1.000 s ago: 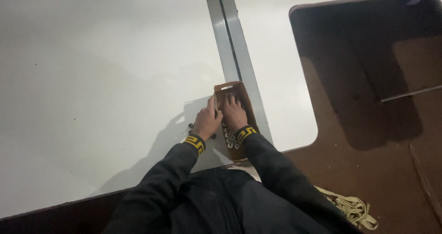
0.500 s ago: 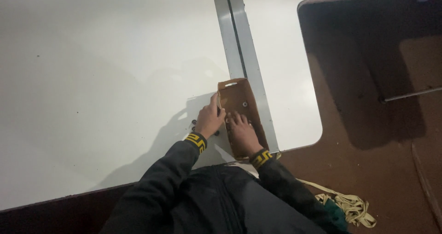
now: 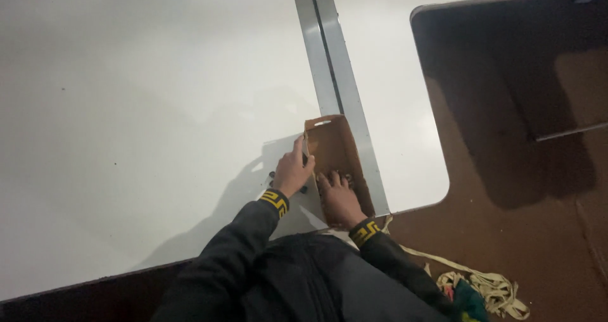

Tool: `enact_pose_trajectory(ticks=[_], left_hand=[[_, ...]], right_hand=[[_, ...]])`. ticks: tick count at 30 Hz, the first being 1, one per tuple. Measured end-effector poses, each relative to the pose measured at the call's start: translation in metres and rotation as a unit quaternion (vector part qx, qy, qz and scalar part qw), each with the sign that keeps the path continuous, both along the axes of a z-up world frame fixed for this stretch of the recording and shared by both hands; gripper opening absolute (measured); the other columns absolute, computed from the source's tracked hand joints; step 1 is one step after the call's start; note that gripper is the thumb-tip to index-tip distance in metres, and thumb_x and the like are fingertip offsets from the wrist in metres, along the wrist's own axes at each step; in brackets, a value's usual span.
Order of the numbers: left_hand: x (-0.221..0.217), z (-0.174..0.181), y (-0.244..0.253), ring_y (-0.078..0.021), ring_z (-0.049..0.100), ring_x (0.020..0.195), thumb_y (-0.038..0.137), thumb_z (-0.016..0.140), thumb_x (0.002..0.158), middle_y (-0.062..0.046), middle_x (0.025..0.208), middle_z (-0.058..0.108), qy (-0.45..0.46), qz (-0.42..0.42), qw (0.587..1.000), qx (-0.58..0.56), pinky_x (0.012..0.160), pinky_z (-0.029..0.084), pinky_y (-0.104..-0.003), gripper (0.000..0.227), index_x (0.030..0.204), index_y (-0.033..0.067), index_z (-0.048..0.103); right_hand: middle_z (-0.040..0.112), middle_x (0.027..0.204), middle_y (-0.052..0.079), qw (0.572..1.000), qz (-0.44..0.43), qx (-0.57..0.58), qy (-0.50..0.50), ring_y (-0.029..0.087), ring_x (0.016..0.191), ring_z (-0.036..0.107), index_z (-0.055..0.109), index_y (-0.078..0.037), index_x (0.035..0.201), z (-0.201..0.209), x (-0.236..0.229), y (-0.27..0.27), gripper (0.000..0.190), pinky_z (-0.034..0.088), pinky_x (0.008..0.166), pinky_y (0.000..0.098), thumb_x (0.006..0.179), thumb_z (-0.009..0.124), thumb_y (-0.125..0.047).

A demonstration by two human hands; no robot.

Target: Picking up small metal rings and inserting them into a cardboard template with pre-punched holes.

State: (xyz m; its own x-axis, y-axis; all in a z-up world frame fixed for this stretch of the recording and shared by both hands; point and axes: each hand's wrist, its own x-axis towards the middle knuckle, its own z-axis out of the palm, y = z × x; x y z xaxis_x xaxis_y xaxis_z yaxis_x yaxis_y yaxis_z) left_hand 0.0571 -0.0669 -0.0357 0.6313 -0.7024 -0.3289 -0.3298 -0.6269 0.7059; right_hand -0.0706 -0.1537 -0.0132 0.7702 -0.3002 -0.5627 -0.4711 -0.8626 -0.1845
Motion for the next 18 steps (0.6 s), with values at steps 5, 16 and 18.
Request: enact_pose_trajectory(ticks=[5, 16, 18], left_hand=[[-0.003, 0.016, 0.004, -0.0412, 0.066, 0.120, 0.040, 0.043, 0.104, -0.027, 0.129, 0.066, -0.007, 0.002, 1.000, 0.014, 0.098, 0.056, -0.056, 0.064, 0.158, 0.0101, 0.026], [0.011, -0.057, 0.027, -0.0282, 0.069, 0.116, 0.025, 0.040, 0.107, -0.006, 0.125, 0.072, -0.076, 0.017, 0.995, 0.062, 0.095, 0.058, -0.046, 0.037, 0.139, 0.0191, 0.059], [0.010, -0.065, 0.032, -0.0231, 0.068, 0.118, 0.027, 0.054, 0.102, -0.003, 0.124, 0.070, -0.105, -0.042, 0.987, 0.112, 0.094, 0.058, -0.041, 0.035, 0.135, 0.0214, 0.062]], right_hand=[[0.039, 0.154, 0.024, 1.000, 0.010, -0.011, -0.019, 0.046, 0.143, 0.042, 0.045, -0.008, 0.152, -0.024, 0.001, -0.009, 0.060, 0.051, 0.104, 0.0548, 0.095, 0.065, -0.011], [0.057, 0.128, 0.015, 0.998, 0.024, -0.043, -0.047, 0.032, 0.116, 0.062, 0.065, -0.008, 0.125, -0.024, 0.012, -0.013, 0.026, 0.058, 0.086, 0.0431, 0.099, 0.060, -0.010], [0.057, 0.123, 0.016, 0.997, 0.011, -0.045, -0.067, 0.034, 0.117, 0.061, 0.065, -0.006, 0.122, -0.025, 0.013, -0.015, 0.023, 0.058, 0.087, 0.0452, 0.100, 0.058, -0.007]])
